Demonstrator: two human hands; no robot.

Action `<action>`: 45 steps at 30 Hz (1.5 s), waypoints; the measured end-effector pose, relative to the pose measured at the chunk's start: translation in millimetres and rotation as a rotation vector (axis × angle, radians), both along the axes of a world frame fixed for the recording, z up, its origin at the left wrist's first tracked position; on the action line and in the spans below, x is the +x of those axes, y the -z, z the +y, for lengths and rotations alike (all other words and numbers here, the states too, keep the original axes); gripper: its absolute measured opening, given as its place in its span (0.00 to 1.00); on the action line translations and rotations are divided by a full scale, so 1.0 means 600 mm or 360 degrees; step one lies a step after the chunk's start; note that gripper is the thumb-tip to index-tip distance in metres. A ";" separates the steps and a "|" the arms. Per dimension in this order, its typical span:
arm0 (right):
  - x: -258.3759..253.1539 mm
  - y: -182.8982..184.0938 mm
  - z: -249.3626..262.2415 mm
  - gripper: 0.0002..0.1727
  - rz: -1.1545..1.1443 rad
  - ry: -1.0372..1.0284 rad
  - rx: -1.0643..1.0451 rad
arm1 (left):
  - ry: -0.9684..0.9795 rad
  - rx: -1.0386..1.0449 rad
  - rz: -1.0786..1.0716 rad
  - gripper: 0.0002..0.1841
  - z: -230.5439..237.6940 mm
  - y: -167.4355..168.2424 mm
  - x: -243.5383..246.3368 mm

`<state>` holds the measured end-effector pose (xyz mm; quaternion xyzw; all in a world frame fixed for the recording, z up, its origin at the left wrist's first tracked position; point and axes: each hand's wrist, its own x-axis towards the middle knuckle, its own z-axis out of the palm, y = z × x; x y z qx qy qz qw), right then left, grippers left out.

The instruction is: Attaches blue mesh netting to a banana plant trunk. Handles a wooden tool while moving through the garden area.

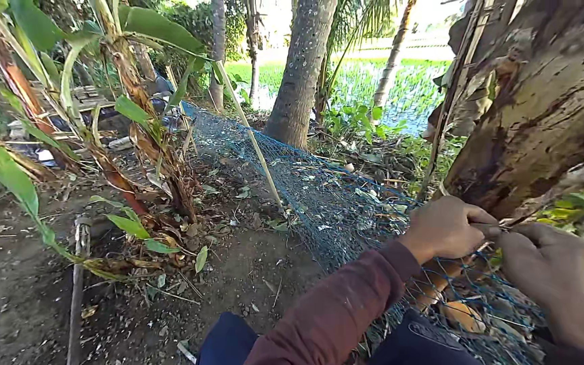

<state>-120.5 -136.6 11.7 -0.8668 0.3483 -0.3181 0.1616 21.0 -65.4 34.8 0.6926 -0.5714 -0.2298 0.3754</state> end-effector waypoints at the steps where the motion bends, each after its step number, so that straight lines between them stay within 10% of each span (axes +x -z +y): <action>1: 0.000 -0.003 0.002 0.21 0.0029 0.0024 0.0001 | -0.0015 0.0002 -0.0029 0.12 0.001 -0.001 -0.004; 21: -0.002 -0.091 -0.024 0.23 0.0813 0.0052 0.0456 | -0.0157 -0.0414 -0.0073 0.11 -0.021 0.062 -0.035; 37: -0.022 0.003 -0.011 0.06 0.0059 0.0000 0.0030 | -0.0128 -0.0112 0.0243 0.09 -0.022 0.049 -0.014; 45: -0.003 -0.081 0.008 0.15 0.0745 0.0227 0.0309 | -0.0232 -0.0314 -0.0173 0.10 -0.026 0.071 -0.031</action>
